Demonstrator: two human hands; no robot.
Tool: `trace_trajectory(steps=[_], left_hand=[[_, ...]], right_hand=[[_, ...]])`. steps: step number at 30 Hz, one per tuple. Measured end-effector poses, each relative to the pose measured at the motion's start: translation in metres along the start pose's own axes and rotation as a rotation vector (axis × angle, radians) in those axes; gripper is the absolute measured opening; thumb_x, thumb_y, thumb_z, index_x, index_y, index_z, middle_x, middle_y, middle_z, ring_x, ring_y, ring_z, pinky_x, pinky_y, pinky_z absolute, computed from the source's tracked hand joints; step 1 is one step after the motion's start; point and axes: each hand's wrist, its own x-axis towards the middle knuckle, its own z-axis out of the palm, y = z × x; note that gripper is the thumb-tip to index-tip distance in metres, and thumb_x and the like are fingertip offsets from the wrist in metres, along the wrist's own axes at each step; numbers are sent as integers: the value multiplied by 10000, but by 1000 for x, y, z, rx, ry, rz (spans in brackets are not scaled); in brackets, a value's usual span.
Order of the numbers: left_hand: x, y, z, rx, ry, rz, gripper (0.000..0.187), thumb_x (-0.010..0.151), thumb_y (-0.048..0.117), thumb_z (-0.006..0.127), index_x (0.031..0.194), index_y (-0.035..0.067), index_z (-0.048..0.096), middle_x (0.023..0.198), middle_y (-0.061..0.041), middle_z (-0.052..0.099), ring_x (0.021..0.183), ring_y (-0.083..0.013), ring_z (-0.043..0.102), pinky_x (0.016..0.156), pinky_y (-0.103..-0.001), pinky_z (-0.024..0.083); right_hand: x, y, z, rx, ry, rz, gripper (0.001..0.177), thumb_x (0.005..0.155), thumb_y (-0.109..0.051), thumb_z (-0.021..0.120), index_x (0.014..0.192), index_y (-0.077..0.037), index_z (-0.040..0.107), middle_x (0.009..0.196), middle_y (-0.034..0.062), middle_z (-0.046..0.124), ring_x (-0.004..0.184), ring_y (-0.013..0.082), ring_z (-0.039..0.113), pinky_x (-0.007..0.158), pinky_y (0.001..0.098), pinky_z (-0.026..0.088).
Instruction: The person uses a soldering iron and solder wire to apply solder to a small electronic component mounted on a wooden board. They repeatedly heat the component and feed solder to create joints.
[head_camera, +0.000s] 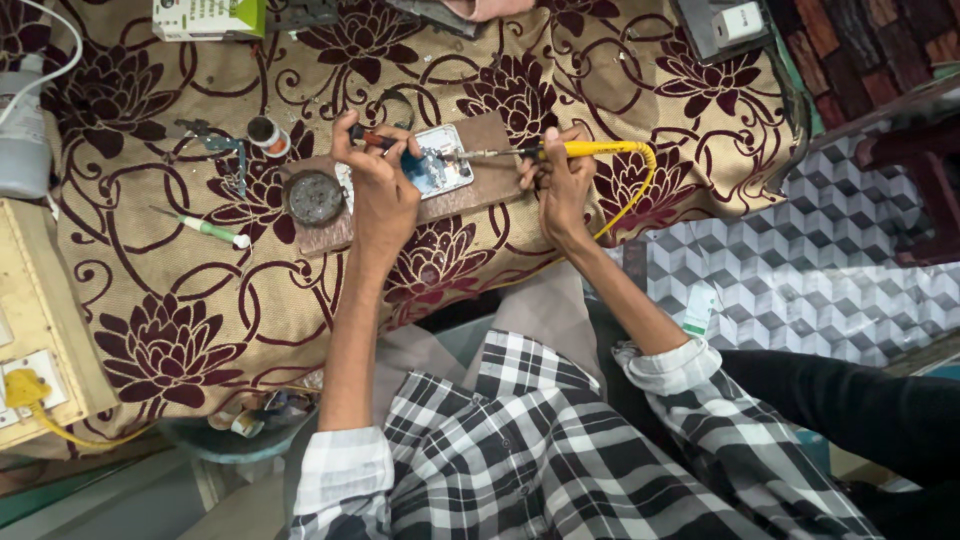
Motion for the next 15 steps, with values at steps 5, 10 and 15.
trace_trajectory(steps=[5,10,15], left_hand=[[0,1,0,-23,-3,-21,611,1058,-204,286,1508,121,31,1118,-149,544,1016,-217,636,947,-304,619],[-2,0,0,28,14,17,641,1041,-198,303,1511,129,16,1108,-139,551,1008,-211,632,967,-310,603],[-1,-5,1,-44,-21,-56,632,1059,-184,301,1501,163,11,1113,-144,561,1039,-223,666,935,-326,617]], right_hand=[[0,-4,4,-33,4,7,310,1055,-290,655,963,-77,448,725,69,571,580,171,645,492,267,517],[-2,-7,7,-85,21,37,332,1033,-338,650,986,-73,456,729,101,626,573,167,650,503,258,516],[0,-5,4,-68,22,19,297,1046,-269,665,948,-79,459,705,66,587,549,155,637,471,273,534]])
